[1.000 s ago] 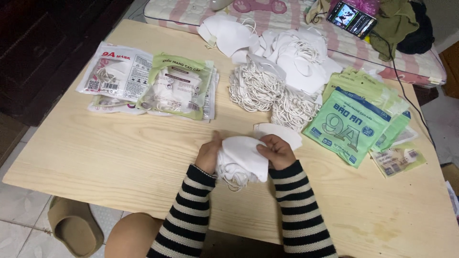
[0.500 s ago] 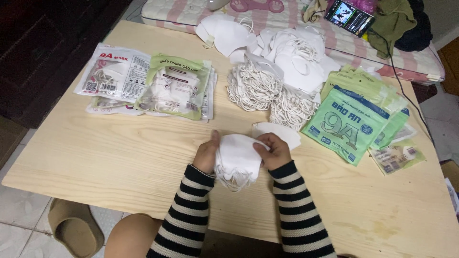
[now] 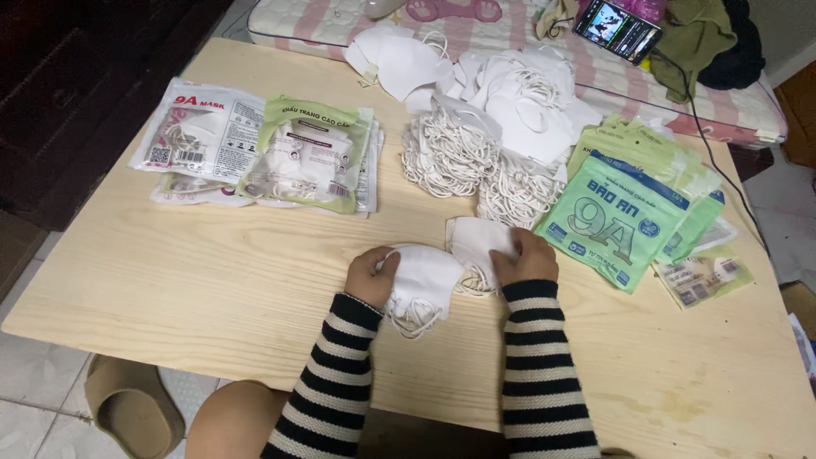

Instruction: Stacking and organizing white face masks on a wooden table

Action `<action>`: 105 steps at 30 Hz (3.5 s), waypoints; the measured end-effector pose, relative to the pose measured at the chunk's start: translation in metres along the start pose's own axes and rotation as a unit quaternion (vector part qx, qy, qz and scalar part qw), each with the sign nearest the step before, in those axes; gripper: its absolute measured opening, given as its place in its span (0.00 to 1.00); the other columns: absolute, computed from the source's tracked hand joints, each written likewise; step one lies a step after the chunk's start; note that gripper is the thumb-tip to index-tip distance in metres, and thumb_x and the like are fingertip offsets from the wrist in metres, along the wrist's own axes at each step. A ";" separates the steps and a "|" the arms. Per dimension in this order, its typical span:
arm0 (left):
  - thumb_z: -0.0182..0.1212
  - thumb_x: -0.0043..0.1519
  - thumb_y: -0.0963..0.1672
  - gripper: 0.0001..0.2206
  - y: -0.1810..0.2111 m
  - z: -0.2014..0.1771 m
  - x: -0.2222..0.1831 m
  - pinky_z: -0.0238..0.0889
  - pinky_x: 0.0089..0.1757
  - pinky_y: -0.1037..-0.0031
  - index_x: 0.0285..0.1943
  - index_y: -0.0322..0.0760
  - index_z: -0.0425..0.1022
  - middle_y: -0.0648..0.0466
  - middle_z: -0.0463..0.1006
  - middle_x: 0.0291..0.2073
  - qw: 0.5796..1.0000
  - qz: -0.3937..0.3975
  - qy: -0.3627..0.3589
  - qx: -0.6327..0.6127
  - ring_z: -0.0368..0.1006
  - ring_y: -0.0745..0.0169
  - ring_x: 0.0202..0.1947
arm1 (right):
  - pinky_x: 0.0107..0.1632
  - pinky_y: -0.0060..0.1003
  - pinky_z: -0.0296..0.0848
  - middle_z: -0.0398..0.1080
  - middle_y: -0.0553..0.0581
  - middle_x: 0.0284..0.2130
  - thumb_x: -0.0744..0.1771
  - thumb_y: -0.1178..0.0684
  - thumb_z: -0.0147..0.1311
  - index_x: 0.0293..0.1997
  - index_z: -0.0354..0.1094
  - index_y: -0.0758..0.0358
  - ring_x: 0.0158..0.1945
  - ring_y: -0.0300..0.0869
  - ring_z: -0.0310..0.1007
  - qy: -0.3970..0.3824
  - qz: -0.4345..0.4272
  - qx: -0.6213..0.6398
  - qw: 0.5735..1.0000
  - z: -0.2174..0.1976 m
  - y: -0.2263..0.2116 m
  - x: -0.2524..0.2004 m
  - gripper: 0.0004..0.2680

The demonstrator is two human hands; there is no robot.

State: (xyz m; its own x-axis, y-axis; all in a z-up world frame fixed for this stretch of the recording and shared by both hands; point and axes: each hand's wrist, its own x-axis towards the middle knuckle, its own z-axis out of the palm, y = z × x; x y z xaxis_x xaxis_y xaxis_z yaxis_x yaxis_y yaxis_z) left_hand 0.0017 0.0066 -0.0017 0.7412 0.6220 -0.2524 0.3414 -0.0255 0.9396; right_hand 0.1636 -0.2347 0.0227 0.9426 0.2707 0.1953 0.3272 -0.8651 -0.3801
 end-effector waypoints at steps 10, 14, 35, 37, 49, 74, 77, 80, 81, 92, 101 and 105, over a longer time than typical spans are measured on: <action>0.59 0.65 0.43 0.10 0.009 -0.005 -0.011 0.71 0.41 0.71 0.51 0.36 0.83 0.44 0.81 0.32 0.993 0.035 -0.017 -0.108 0.74 0.62 0.36 | 0.37 0.29 0.75 0.74 0.56 0.28 0.66 0.60 0.65 0.43 0.72 0.64 0.30 0.38 0.74 0.200 0.006 0.558 0.806 -0.030 -0.024 -0.012 0.06; 0.59 0.66 0.45 0.11 0.003 -0.007 -0.006 0.73 0.42 0.69 0.51 0.37 0.82 0.44 0.82 0.33 0.986 0.007 -0.041 -0.162 0.75 0.62 0.35 | 0.43 0.36 0.77 0.75 0.58 0.29 0.62 0.63 0.68 0.41 0.74 0.66 0.33 0.40 0.74 0.007 -0.004 0.597 0.802 -0.038 -0.051 -0.029 0.08; 0.60 0.59 0.35 0.20 0.048 -0.012 -0.043 0.53 0.65 0.54 0.61 0.34 0.76 0.37 0.75 0.58 0.979 0.139 -0.045 -0.142 0.65 0.43 0.65 | 0.52 0.55 0.74 0.70 0.59 0.49 0.59 0.37 0.68 0.59 0.72 0.50 0.51 0.61 0.73 0.125 -0.063 0.043 0.989 0.028 0.019 0.004 0.24; 0.60 0.59 0.35 0.19 0.046 -0.011 -0.037 0.51 0.66 0.52 0.60 0.31 0.77 0.34 0.75 0.59 0.979 0.144 -0.038 -0.143 0.64 0.41 0.65 | 0.48 0.55 0.75 0.71 0.60 0.45 0.59 0.35 0.66 0.57 0.73 0.48 0.47 0.62 0.74 0.140 -0.082 0.010 0.987 0.032 0.020 0.012 0.23; 0.60 0.60 0.39 0.10 0.011 -0.003 -0.020 0.68 0.52 0.67 0.42 0.46 0.87 0.52 0.82 0.43 0.994 0.086 -0.035 -0.058 0.78 0.61 0.47 | 0.45 0.39 0.76 0.78 0.49 0.35 0.66 0.54 0.62 0.41 0.74 0.50 0.42 0.47 0.79 0.303 -0.073 0.291 0.905 -0.004 0.002 0.006 0.03; 0.62 0.66 0.45 0.11 -0.002 0.005 -0.011 0.72 0.31 0.76 0.44 0.31 0.82 0.46 0.80 0.26 0.959 -0.017 -0.070 -0.276 0.76 0.64 0.25 | 0.36 0.29 0.75 0.75 0.55 0.29 0.67 0.61 0.60 0.42 0.68 0.59 0.32 0.40 0.74 0.057 -0.056 0.514 0.854 -0.011 -0.022 -0.004 0.05; 0.63 0.66 0.46 0.11 0.009 0.004 -0.023 0.70 0.29 0.80 0.40 0.31 0.82 0.48 0.78 0.24 0.956 -0.018 -0.064 -0.284 0.75 0.65 0.24 | 0.33 0.23 0.73 0.72 0.51 0.25 0.66 0.61 0.61 0.41 0.69 0.61 0.26 0.33 0.68 0.022 -0.028 0.564 0.825 -0.014 -0.008 -0.002 0.05; 0.62 0.66 0.48 0.14 -0.011 0.007 -0.007 0.68 0.28 0.80 0.36 0.31 0.81 0.49 0.76 0.22 0.956 -0.029 -0.063 -0.284 0.74 0.64 0.23 | 0.32 0.23 0.72 0.74 0.52 0.26 0.65 0.60 0.62 0.41 0.73 0.60 0.26 0.34 0.69 -0.044 -0.035 0.558 0.828 -0.019 -0.034 -0.012 0.05; 0.61 0.67 0.50 0.17 -0.026 0.008 0.002 0.69 0.29 0.79 0.36 0.31 0.80 0.48 0.76 0.22 0.957 -0.041 -0.065 -0.280 0.74 0.63 0.24 | 0.30 0.24 0.70 0.75 0.54 0.25 0.64 0.60 0.61 0.43 0.74 0.59 0.26 0.35 0.71 -0.066 -0.040 0.556 0.828 -0.020 -0.046 -0.019 0.05; 0.73 0.58 0.41 0.10 -0.017 0.019 -0.005 0.76 0.33 0.69 0.45 0.28 0.81 0.40 0.81 0.26 0.945 -0.028 -0.053 -0.321 0.80 0.57 0.26 | 0.46 0.40 0.74 0.76 0.54 0.37 0.63 0.49 0.67 0.43 0.75 0.51 0.43 0.50 0.77 0.136 -0.072 0.259 0.954 -0.002 -0.019 -0.014 0.08; 0.70 0.55 0.36 0.18 0.014 0.008 -0.028 0.75 0.42 0.70 0.55 0.30 0.78 0.43 0.83 0.40 0.934 0.051 -0.087 -0.343 0.80 0.59 0.39 | 0.51 0.58 0.72 0.71 0.57 0.40 0.58 0.42 0.69 0.54 0.69 0.50 0.48 0.61 0.72 0.054 -0.040 0.095 0.993 0.029 0.008 0.004 0.21; 0.66 0.56 0.34 0.19 0.000 0.007 -0.024 0.77 0.43 0.66 0.58 0.30 0.77 0.39 0.83 0.41 0.927 0.063 -0.080 -0.361 0.82 0.53 0.40 | 0.47 0.47 0.72 0.69 0.51 0.31 0.61 0.46 0.67 0.40 0.72 0.51 0.42 0.53 0.72 0.090 -0.025 0.194 0.977 0.042 0.017 0.011 0.10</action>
State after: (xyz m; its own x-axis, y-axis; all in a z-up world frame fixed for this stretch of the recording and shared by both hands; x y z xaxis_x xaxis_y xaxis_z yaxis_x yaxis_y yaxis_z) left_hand -0.0116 -0.0139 0.0023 0.8451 0.5240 -0.1060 -0.1872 0.4757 0.8594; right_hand 0.1819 -0.2286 -0.0198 0.9095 0.2004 0.3641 0.4057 -0.6185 -0.6730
